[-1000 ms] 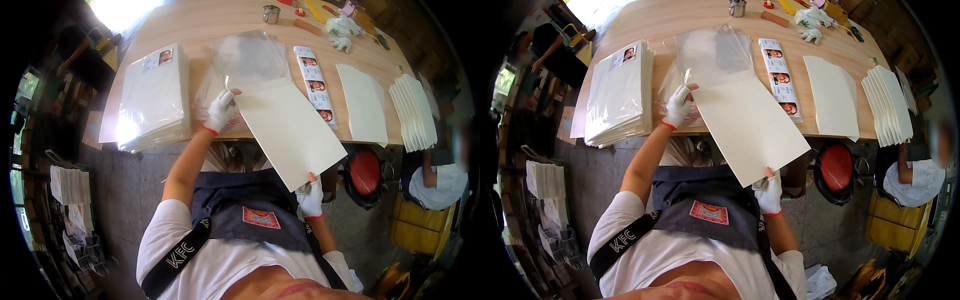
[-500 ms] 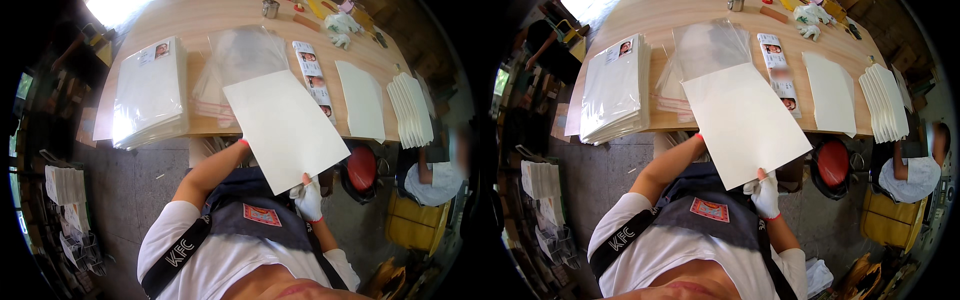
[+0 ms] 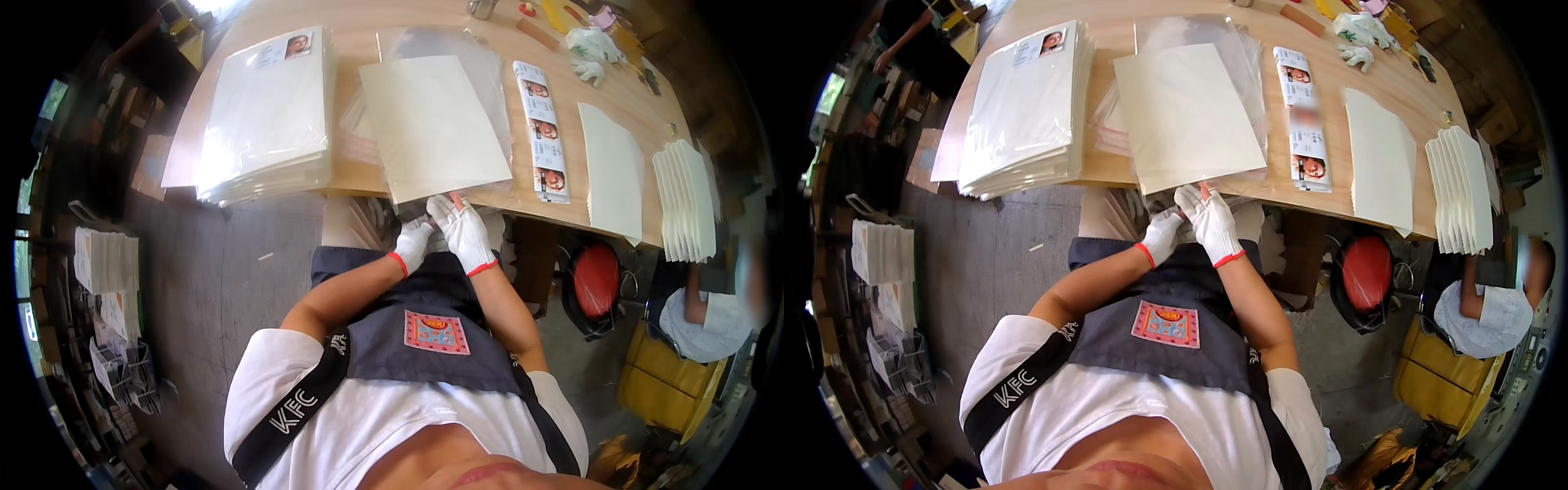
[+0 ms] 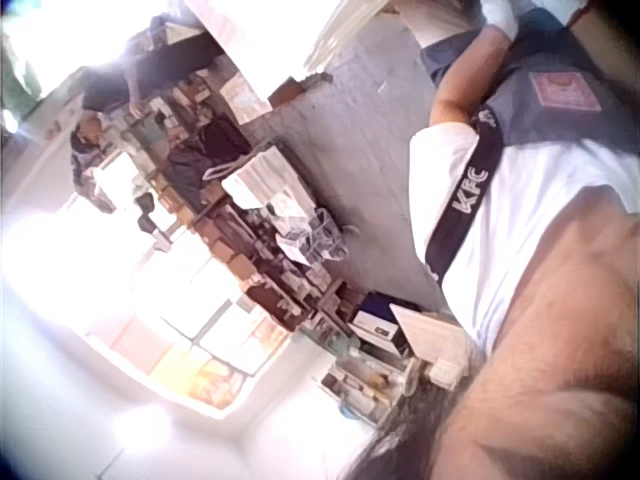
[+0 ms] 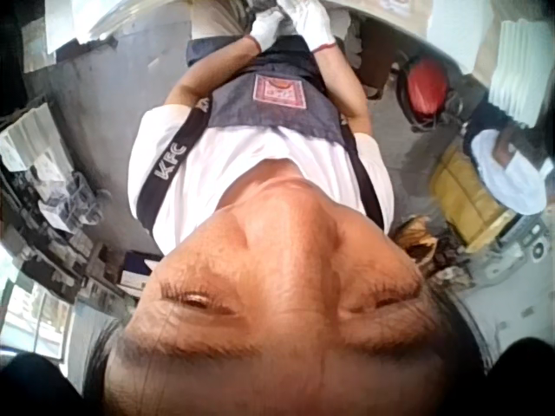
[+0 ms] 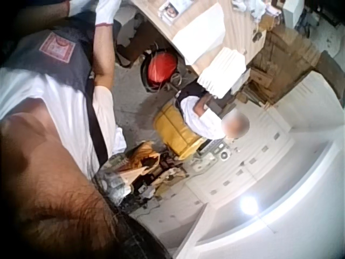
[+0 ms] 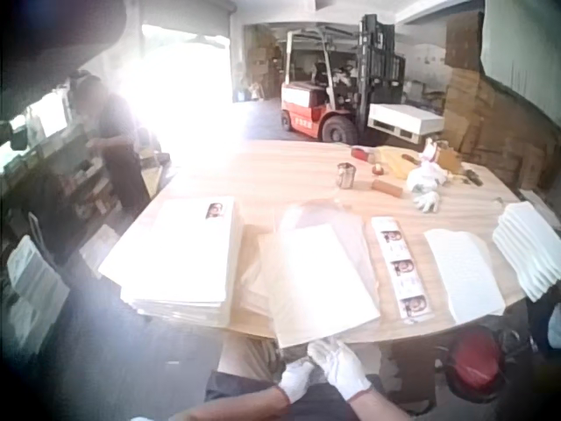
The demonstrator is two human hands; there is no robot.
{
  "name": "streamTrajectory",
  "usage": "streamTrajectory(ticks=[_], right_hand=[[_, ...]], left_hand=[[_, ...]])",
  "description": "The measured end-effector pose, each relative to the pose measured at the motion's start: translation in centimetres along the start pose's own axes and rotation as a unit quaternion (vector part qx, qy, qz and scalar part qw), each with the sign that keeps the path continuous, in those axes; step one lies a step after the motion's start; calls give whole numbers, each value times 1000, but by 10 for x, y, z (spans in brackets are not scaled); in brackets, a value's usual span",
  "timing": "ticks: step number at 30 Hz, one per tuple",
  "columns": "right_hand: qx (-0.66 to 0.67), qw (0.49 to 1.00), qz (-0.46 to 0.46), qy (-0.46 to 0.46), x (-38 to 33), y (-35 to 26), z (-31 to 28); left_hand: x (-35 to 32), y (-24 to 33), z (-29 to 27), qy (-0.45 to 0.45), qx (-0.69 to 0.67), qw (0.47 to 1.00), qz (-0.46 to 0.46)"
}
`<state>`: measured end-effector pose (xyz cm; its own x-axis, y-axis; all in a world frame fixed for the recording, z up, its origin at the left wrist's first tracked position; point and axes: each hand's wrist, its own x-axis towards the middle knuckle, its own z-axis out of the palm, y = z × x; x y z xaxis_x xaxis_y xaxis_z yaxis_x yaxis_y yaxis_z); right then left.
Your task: The person repeatedly picks up a white rectangular sheet and a printed label, places the label on the sheet, and inserts the assembly into a clear plastic bag. The person then places the completed package onto a stack on the table.
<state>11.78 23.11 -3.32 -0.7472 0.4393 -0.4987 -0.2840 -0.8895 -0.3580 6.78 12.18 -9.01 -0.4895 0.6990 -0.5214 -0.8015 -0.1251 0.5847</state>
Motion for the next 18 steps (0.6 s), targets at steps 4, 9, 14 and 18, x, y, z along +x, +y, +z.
streamTrajectory(ticks=[4,9,14,18], right_hand=[[-419,906,-12,-52,-43,-5,26],[-792,532,-238,-182,-48,14,46],[-879,254,-338,-221,-31,34,51],[-803,474,-247,-262,-41,19,55]], left_hand=[[-52,49,-9,24,53,995,-78],[-64,77,-44,52,146,987,43],[-69,88,-41,30,249,964,89],[-61,82,-56,47,166,984,37]])
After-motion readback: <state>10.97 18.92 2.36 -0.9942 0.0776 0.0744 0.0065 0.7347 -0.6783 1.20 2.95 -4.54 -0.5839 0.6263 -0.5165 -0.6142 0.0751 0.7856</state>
